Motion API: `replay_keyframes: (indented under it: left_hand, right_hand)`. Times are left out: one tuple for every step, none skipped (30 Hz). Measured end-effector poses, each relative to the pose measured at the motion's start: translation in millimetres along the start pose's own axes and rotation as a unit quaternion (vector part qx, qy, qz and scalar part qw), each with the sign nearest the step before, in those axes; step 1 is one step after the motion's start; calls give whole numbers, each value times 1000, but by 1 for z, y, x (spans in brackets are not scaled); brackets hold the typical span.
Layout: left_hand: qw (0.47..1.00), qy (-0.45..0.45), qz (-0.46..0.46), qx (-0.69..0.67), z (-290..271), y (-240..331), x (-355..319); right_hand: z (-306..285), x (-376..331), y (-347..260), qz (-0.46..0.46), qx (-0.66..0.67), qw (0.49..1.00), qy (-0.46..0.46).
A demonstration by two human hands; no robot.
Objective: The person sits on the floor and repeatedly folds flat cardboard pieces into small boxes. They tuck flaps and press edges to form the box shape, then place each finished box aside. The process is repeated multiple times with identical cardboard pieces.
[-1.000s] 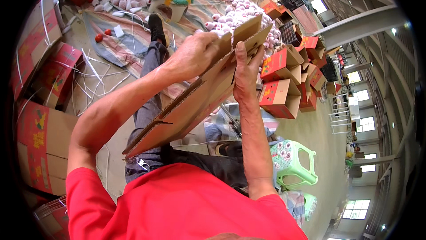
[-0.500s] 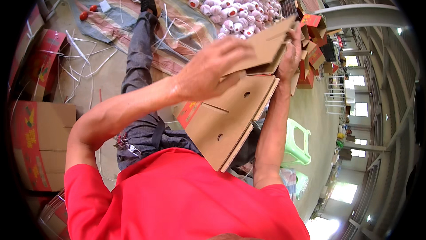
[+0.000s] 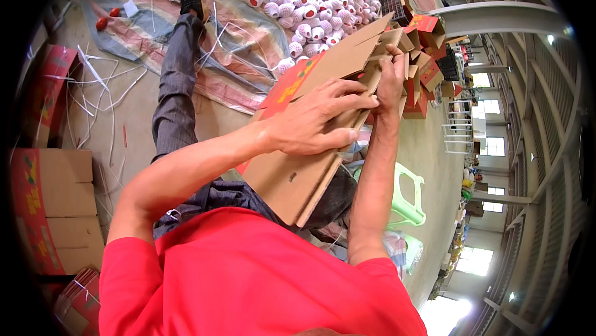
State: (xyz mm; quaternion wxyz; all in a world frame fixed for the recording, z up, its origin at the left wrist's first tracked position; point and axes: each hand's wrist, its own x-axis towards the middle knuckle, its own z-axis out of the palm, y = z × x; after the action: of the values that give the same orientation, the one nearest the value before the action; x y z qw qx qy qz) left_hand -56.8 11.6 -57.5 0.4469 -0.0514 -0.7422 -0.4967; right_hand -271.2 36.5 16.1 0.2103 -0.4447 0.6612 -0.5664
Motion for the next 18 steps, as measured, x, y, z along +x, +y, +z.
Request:
replay_keyframes:
  left_hand:
    - [999,15,6,-38,-4,1,-1]
    - [999,19,11,-24,-11,0,-2]
    - [1000,21,16,-9,-18,-1,-3]
    - [999,21,26,5,-24,-1,-1]
    - [998,30,46,16,-29,1,2]
    - [988,37,115,95,-38,2,6]
    - [974,-10,162,156,-43,7,14]
    - [951,-55,213,216,-54,10,18]
    - [952,-91,228,181,-59,9,16]
    - [950,-124,244,150,-61,12,14]
    - [943,-137,273,134,-64,22,13]
    - [935,-151,298,116,-64,35,13]
    - [922,-181,325,106,-60,48,16]
    - [911,-212,338,103,-62,58,12]
    - [897,-252,351,90,-62,67,12]
    - [895,-257,358,68,-50,67,5]
    - [894,-267,356,51,-46,70,0]
    - [894,-274,353,35,-45,70,-3]
  right_hand:
    - [1,-4,-5,12,36,999,-19]
    - [1,-7,-7,24,73,996,-39]
    - [-7,-6,-2,34,73,995,-57]
    - [-10,-8,1,21,77,996,-41]
    - [-14,-10,4,8,77,997,-19]
    - [-22,-13,9,-4,77,997,4]
    - [-38,-17,12,-101,-23,995,-3]
    - [-48,-18,16,-205,-127,971,7]
    - [-55,-16,18,-303,-216,928,31]
    - [-53,-13,8,-361,-254,897,33]
    - [-43,-19,-6,-380,-258,888,10]
    - [-40,-26,-19,-385,-263,885,-15]
    - [-32,-33,-34,-388,-259,883,-51]
    - [-21,-36,-33,-401,-259,875,-79]
    - [-25,-42,-41,-420,-267,862,-94]
    - [-24,-47,-44,-441,-280,845,-118]
    - [-24,-49,-41,-452,-277,840,-115]
    - [-28,-49,-38,-464,-272,835,-114]
